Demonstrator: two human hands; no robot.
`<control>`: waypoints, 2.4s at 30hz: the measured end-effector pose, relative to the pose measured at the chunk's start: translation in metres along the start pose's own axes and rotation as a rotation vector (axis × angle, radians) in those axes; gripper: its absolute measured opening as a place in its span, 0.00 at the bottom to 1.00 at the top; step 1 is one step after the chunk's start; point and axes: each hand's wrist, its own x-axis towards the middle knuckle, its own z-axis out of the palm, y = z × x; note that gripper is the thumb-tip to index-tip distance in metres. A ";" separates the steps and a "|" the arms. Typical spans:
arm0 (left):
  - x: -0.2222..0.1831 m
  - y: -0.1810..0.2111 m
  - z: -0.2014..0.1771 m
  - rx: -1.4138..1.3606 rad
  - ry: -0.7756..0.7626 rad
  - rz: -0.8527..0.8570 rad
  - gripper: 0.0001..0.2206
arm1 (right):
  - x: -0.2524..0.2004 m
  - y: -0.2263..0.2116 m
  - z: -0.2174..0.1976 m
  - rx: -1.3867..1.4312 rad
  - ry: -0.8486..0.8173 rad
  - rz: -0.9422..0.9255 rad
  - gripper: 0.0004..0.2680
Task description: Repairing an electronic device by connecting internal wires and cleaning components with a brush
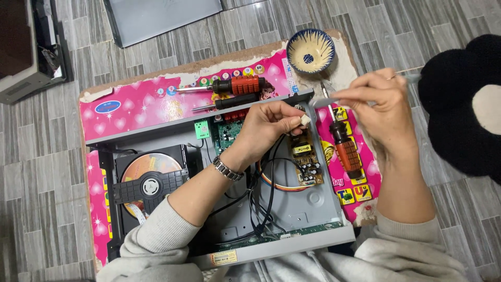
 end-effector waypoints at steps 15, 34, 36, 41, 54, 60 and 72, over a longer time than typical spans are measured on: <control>0.012 -0.048 -0.019 -0.032 -0.044 0.165 0.08 | -0.011 -0.027 0.019 0.320 0.034 -0.095 0.03; 0.016 -0.059 -0.022 -0.025 -0.050 0.297 0.07 | -0.007 -0.011 0.038 0.343 0.014 -0.208 0.04; 0.014 -0.055 -0.019 -0.020 -0.076 0.292 0.07 | -0.006 -0.013 0.037 0.333 -0.002 -0.207 0.03; 0.008 -0.050 -0.016 0.016 -0.081 0.291 0.06 | -0.004 -0.018 0.042 0.331 -0.018 -0.206 0.02; 0.008 -0.050 -0.017 0.024 -0.078 0.251 0.06 | -0.012 -0.014 0.046 0.339 0.024 -0.207 0.03; 0.013 -0.058 -0.024 0.041 -0.073 0.216 0.07 | -0.012 -0.020 0.040 0.319 0.044 -0.192 0.04; 0.005 -0.043 -0.018 -0.028 -0.196 0.219 0.02 | -0.020 -0.040 0.038 0.366 -0.069 -0.006 0.07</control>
